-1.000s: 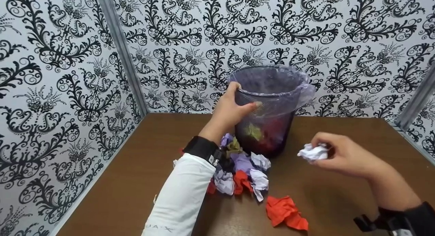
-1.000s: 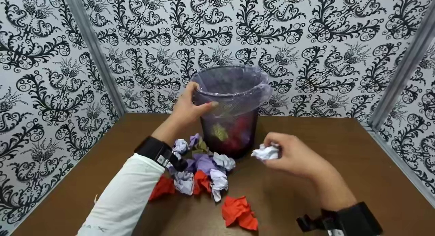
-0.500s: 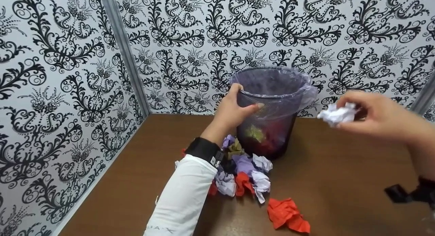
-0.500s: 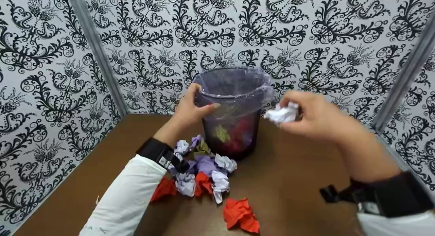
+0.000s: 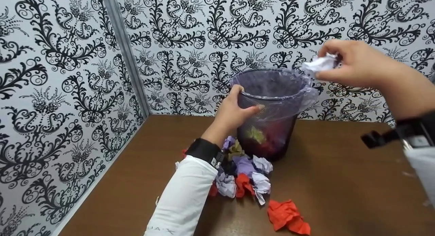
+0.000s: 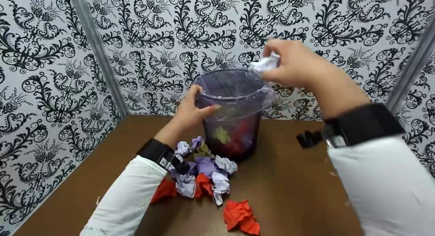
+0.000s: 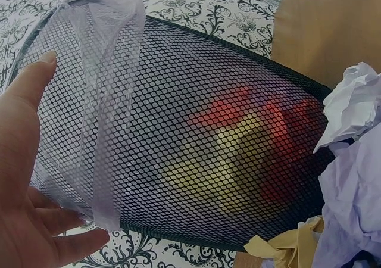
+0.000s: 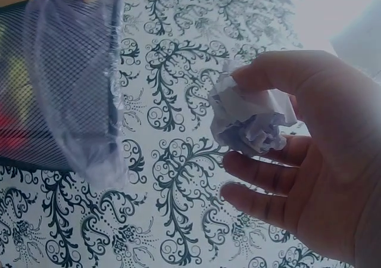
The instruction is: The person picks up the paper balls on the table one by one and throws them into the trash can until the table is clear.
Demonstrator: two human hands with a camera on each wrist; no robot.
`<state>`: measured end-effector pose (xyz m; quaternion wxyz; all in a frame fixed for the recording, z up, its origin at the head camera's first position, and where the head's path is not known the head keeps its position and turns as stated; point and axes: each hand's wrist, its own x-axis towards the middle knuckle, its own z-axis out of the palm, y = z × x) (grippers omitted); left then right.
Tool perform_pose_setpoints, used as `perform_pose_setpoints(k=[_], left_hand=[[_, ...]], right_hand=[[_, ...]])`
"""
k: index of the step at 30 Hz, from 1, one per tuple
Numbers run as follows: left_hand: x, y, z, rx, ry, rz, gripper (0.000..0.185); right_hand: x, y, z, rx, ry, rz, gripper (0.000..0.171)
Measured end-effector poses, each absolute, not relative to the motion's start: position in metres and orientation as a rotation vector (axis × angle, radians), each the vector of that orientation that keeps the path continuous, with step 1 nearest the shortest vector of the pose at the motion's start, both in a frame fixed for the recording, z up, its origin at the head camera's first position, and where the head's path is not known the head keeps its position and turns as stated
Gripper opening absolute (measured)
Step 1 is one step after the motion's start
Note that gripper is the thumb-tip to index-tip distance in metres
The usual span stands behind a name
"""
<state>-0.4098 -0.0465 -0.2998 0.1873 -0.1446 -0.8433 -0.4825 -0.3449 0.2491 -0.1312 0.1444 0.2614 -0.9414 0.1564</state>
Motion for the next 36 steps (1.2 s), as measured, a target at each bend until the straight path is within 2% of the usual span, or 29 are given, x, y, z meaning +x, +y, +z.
perform_pose_setpoints(k=[8,18,27,36], left_hand=[[-0.41,-0.047,-0.299,-0.395,-2.378,-1.309,0.071],[-0.41,-0.047,-0.3,-0.381,-2.381,-1.318,0.07],[-0.41,-0.047,-0.301,-0.391,-2.381,-1.305,0.077],[-0.408,-0.048,-0.3,-0.413,-2.377,-1.356,0.077]], right_hand=[[-0.378,0.223,-0.124,0.678,-2.765,0.512,0.044],[-0.41,0.203,-0.151,0.646,-2.816,0.528,0.04],[-0.422,0.186,-0.174,0.677,-2.904,0.357,0.035],[-0.421,0.182,-0.181,0.715,-2.967,0.224,0.027]])
